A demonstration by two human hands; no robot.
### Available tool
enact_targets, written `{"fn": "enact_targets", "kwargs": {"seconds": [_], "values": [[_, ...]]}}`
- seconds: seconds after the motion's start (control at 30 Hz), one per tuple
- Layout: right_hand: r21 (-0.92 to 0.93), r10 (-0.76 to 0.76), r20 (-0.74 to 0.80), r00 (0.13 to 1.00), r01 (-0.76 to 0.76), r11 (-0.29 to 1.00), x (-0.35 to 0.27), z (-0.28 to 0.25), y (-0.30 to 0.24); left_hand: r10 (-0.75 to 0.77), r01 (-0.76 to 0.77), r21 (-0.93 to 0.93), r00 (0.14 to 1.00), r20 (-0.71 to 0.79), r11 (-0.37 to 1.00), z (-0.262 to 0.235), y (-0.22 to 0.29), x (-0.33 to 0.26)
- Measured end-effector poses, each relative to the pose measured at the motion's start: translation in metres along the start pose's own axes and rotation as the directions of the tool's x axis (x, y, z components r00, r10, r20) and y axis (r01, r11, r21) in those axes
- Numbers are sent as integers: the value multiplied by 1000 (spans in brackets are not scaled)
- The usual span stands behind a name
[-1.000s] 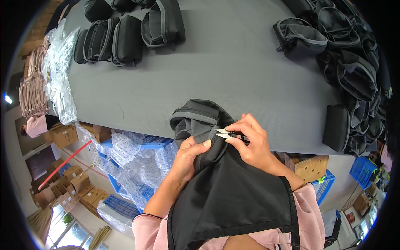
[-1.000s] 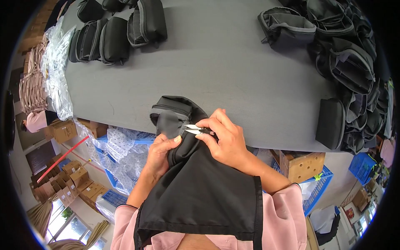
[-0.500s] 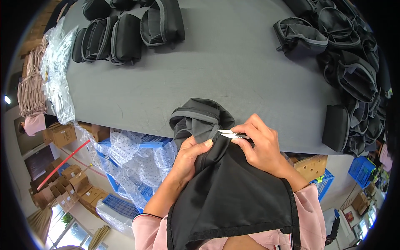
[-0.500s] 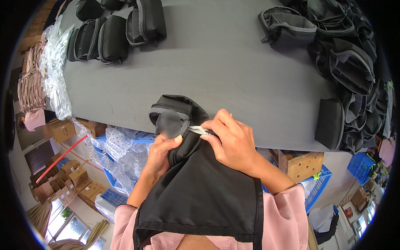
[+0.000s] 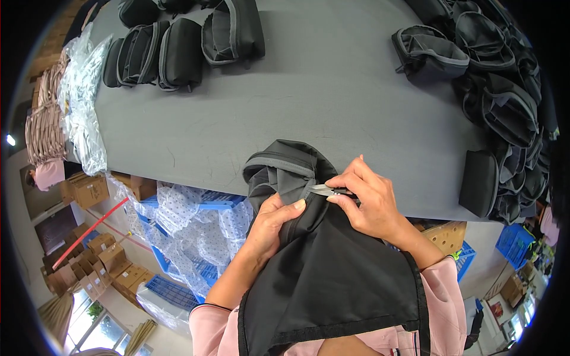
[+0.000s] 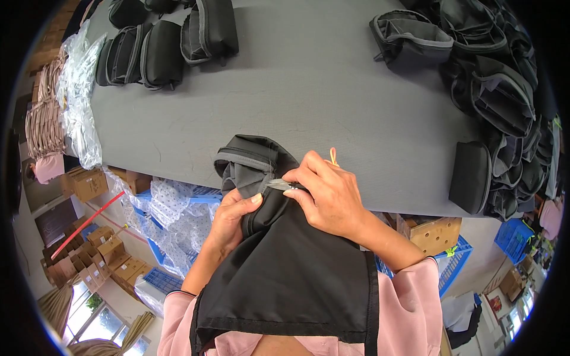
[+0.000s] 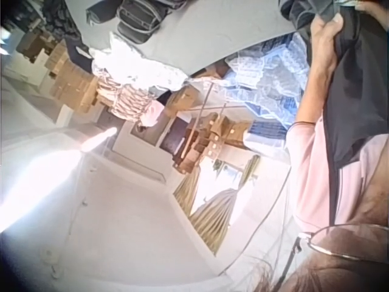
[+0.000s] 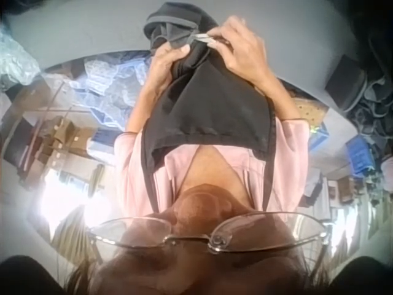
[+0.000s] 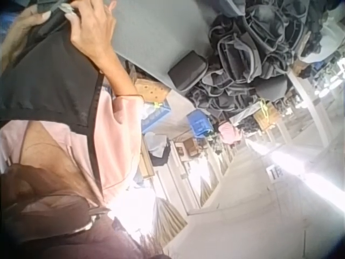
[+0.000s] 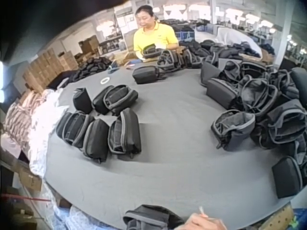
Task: Using a small trimmer or nipper to remove loose threads and inspect soft storage bags in a factory.
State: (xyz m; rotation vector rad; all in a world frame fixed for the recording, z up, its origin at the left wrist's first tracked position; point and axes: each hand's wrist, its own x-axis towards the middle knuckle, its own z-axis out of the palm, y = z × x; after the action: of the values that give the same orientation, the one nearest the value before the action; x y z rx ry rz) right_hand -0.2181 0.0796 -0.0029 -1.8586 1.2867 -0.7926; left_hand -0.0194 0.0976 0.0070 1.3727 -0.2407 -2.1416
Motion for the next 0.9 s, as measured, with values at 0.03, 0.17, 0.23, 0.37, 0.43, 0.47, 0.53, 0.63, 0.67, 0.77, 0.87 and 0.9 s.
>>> {"fn": "enact_targets", "kwargs": {"seconds": [0.03,0.17,0.23,0.37,0.43,0.47,0.53,0.63,0.67,0.77,0.87,0.9], "values": [[-22,-31,-8,999,31,999,0,0,1,0,0,-7,1000,2,1000,0,0,0],[-73,-81,-20,996,79,994,3,-3,-1,2,-2,-5,1000,20,1000,-1,-1,2],[-99,-76,1,997,76,992,5,-6,-3,17,-17,-4,1000,9,1000,1,0,2],[63,-8,-130,991,16,998,0,5,0,47,-47,-35,999,0,998,-1,2,5],[238,149,-60,987,-131,962,15,14,6,75,-71,-119,997,31,990,-1,7,15],[361,168,-96,981,-123,924,19,19,12,79,-75,-119,996,33,990,2,11,20],[521,382,7,924,-329,787,16,8,4,146,-174,-361,984,-104,916,5,21,32],[412,240,-167,956,-153,898,16,14,-8,133,-182,-489,982,-133,853,0,38,65],[442,292,-54,955,-240,865,13,25,1,153,-200,-503,979,-133,841,-4,40,78],[193,324,-38,945,-312,930,33,53,20,177,-288,-463,947,-268,838,-9,46,108],[232,221,-111,969,-191,954,39,58,14,181,-265,-380,953,-243,886,-6,47,104],[241,153,-177,972,-108,965,42,61,15,177,-264,-380,952,-248,886,-8,44,100]]}}
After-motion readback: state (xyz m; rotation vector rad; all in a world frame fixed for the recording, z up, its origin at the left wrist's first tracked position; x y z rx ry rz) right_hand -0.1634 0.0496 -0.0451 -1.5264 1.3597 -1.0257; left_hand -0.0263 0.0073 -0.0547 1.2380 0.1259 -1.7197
